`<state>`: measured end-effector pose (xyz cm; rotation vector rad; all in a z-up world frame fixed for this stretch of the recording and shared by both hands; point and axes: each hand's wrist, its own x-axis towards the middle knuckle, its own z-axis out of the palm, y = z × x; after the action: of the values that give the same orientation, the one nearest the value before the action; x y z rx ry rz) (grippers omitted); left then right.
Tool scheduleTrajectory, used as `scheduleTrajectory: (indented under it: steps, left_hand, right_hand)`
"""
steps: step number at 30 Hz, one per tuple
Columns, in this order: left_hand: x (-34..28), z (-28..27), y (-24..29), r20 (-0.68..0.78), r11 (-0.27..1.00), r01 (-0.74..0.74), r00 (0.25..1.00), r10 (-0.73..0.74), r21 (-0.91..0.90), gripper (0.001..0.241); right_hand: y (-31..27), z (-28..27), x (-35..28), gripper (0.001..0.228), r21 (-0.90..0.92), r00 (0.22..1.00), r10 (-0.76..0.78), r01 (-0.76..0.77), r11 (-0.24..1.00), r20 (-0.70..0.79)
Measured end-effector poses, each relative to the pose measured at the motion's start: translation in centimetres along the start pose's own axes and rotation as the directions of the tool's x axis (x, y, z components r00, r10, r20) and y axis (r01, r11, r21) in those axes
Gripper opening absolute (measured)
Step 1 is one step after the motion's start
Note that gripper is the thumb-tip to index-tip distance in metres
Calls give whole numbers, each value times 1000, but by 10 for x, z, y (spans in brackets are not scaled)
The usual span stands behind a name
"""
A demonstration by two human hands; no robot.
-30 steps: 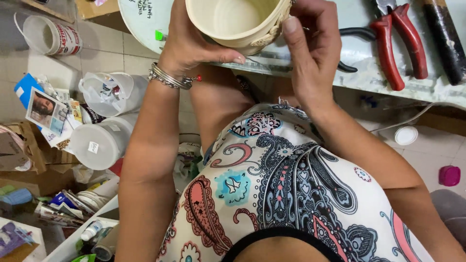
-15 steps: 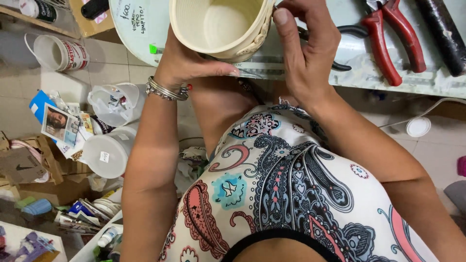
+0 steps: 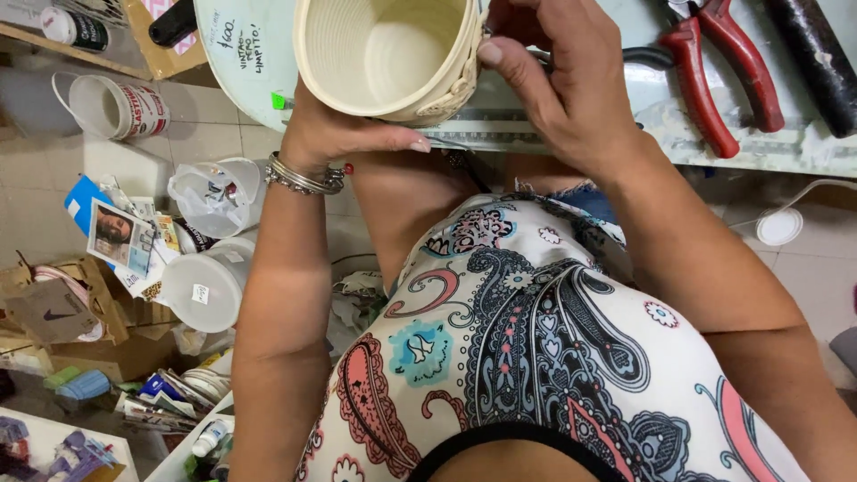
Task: Using pliers and wire to attach and adjust a decorative butterfly ornament on a cup.
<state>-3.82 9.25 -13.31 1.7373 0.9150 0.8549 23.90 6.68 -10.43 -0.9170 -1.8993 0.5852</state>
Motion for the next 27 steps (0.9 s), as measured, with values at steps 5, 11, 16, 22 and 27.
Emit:
scheduleTrajectory:
  steps: [5, 11, 16, 22, 27]
  left_hand:
    - [-6, -3, -5, -33, 993, 117, 993, -116, 19, 77]
    - [-1, -5, 1, -1, 985, 166, 986, -167, 41, 76]
    - [-3, -3, 1, -21, 982, 188, 982, -188, -14, 72]
    - [-1, -4, 4, -7, 979, 203, 979, -203, -2, 76]
    - [-2, -5, 4, -8, 975, 219, 976, -220, -19, 73]
  right_hand:
    - [-3, 0, 0, 23, 140, 993, 74, -85, 986, 87]
    - [-11, -10, 2, 29, 78, 993, 7, -16, 997, 114]
    - [-21, 3, -1, 13, 28, 996, 47, -45, 999, -76]
    - [-20, 13, 1, 14, -63, 988, -61, 53, 997, -141]
    - [-19, 9, 0, 15, -11, 987, -64, 63, 998, -147]
